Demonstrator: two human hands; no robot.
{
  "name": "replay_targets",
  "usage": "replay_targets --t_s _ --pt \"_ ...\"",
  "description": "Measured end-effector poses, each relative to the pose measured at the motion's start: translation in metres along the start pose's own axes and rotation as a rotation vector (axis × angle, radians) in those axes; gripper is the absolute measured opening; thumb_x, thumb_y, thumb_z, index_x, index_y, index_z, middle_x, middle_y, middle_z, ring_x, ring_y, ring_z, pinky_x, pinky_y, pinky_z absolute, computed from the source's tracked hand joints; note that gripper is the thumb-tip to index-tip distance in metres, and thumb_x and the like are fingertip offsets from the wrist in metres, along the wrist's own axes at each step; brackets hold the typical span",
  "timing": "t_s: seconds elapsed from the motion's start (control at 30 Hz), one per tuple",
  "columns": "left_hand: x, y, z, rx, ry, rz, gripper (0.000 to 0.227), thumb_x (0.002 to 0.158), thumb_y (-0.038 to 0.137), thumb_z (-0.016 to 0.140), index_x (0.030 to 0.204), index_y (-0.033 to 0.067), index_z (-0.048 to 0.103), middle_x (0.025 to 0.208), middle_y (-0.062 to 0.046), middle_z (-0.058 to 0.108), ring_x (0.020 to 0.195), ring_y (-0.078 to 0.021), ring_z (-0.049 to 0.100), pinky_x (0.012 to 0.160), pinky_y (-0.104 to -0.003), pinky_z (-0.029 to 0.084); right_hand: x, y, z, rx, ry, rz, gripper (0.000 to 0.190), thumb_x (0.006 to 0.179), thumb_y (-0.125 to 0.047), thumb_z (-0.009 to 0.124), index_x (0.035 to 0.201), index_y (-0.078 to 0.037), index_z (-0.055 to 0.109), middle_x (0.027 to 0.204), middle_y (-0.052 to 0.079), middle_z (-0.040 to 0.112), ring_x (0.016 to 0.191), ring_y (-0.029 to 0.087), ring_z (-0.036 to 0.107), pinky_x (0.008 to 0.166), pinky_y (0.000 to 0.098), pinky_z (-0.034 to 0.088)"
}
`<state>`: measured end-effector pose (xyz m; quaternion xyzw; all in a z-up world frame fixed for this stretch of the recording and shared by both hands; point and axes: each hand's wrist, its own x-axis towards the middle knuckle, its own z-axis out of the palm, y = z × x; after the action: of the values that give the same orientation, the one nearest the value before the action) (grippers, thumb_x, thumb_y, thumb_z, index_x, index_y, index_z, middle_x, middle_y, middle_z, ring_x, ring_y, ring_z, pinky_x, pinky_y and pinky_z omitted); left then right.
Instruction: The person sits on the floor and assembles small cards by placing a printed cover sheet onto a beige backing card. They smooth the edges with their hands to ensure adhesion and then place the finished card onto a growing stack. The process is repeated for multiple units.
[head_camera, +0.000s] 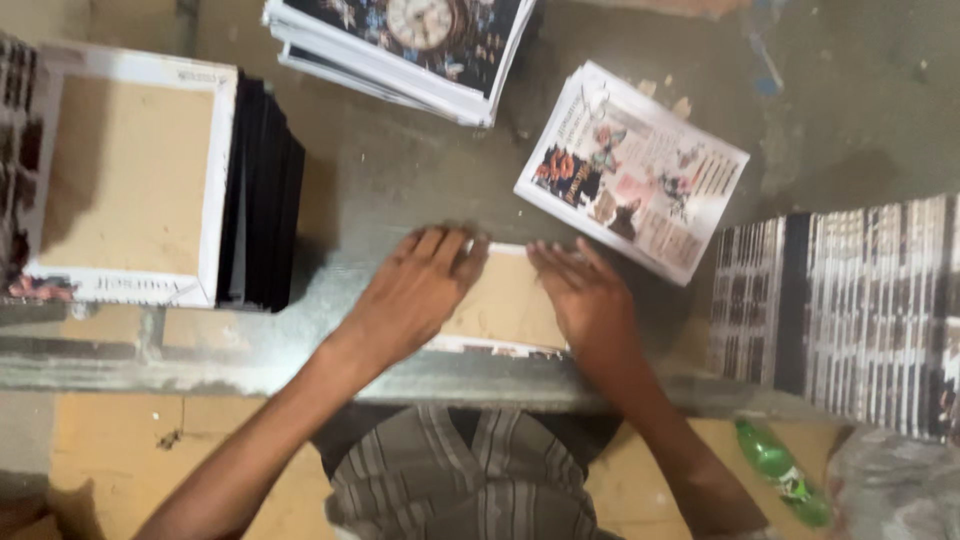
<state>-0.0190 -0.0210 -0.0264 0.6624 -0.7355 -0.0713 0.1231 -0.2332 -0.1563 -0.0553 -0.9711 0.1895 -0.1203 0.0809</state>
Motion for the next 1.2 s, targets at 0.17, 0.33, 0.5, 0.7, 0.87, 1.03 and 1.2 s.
replay_targets --t_s 0.17,0.33,0.5,0.7,0.87,1.03,1.2 --pt "-0.011 0.002 0.015 -0.097 0.106 -0.006 0.050 0.085 0.002 0.053 0.133 -0.0096 0.054 0.148 -0.023 0.052 0.142 -0.0353 0.044 0.117 -0.047 0.033 -0.006 0.002 0.005 0.077 -0.026 0.087 0.033 0.095 -0.009 0.060 0.127 -0.009 0.070 0.132 0.009 0.070 0.124 0.023 0.066 0.111 0.0389 0.047" --pt "-0.015 0.008 0.028 -0.108 0.068 -0.033 0.049 0.087 0.003 0.053 0.135 -0.0097 0.056 0.149 -0.024 0.052 0.142 -0.0317 0.048 0.119 -0.042 0.036 -0.001 -0.024 0.009 0.115 -0.081 0.114 0.045 0.096 -0.027 0.064 0.138 -0.010 0.062 0.139 0.008 0.064 0.130 0.025 0.059 0.118 0.0427 0.040" --pt "-0.023 0.012 0.025 -0.013 0.129 -0.114 0.052 0.084 0.002 0.057 0.135 -0.0062 0.059 0.140 -0.019 0.063 0.133 -0.0275 0.058 0.113 -0.044 0.042 -0.011 -0.033 0.007 -0.147 -0.175 0.143 0.084 0.090 -0.053 0.062 0.153 -0.002 0.041 0.157 0.016 0.045 0.142 0.026 0.043 0.122 0.0515 0.022" --pt "-0.038 0.015 0.016 0.208 0.191 -0.316 0.047 0.089 0.008 0.066 0.134 -0.0044 0.061 0.120 -0.021 0.072 0.115 -0.0357 0.068 0.107 -0.045 0.049 -0.042 -0.014 -0.017 -0.215 -0.187 0.302 0.091 0.094 -0.061 0.061 0.150 0.008 0.041 0.157 0.023 0.043 0.147 0.033 0.041 0.127 0.0603 0.015" --pt "-0.028 0.008 0.019 0.086 0.290 -0.321 0.049 0.091 0.017 0.068 0.135 -0.0033 0.059 0.129 -0.021 0.062 0.125 -0.0384 0.057 0.107 -0.049 0.044 -0.038 -0.030 -0.014 -0.006 -0.099 0.260 0.099 0.084 -0.061 0.072 0.150 0.004 0.038 0.162 0.032 0.027 0.152 0.046 0.027 0.121 0.0693 0.010" --pt "0.016 0.001 0.027 0.022 0.216 -0.286 0.038 0.100 0.032 0.070 0.109 -0.0042 0.064 0.096 -0.021 0.065 0.097 -0.0374 0.062 0.095 -0.050 0.044 -0.022 -0.058 0.009 0.101 -0.123 0.299 0.117 0.079 -0.061 0.083 0.164 -0.004 0.029 0.171 0.025 0.018 0.159 0.044 0.015 0.125 0.0698 0.009" --pt "0.012 -0.019 -0.004 -0.504 -0.328 -0.405 0.056 0.110 0.042 0.055 0.077 0.0005 0.073 0.057 -0.019 0.058 0.054 -0.0321 0.057 0.074 -0.042 0.050 -0.042 -0.056 0.000 0.187 0.149 0.428 0.132 0.076 -0.053 0.095 0.165 -0.002 0.012 0.168 0.029 0.005 0.159 0.046 0.003 0.128 0.0654 0.004"
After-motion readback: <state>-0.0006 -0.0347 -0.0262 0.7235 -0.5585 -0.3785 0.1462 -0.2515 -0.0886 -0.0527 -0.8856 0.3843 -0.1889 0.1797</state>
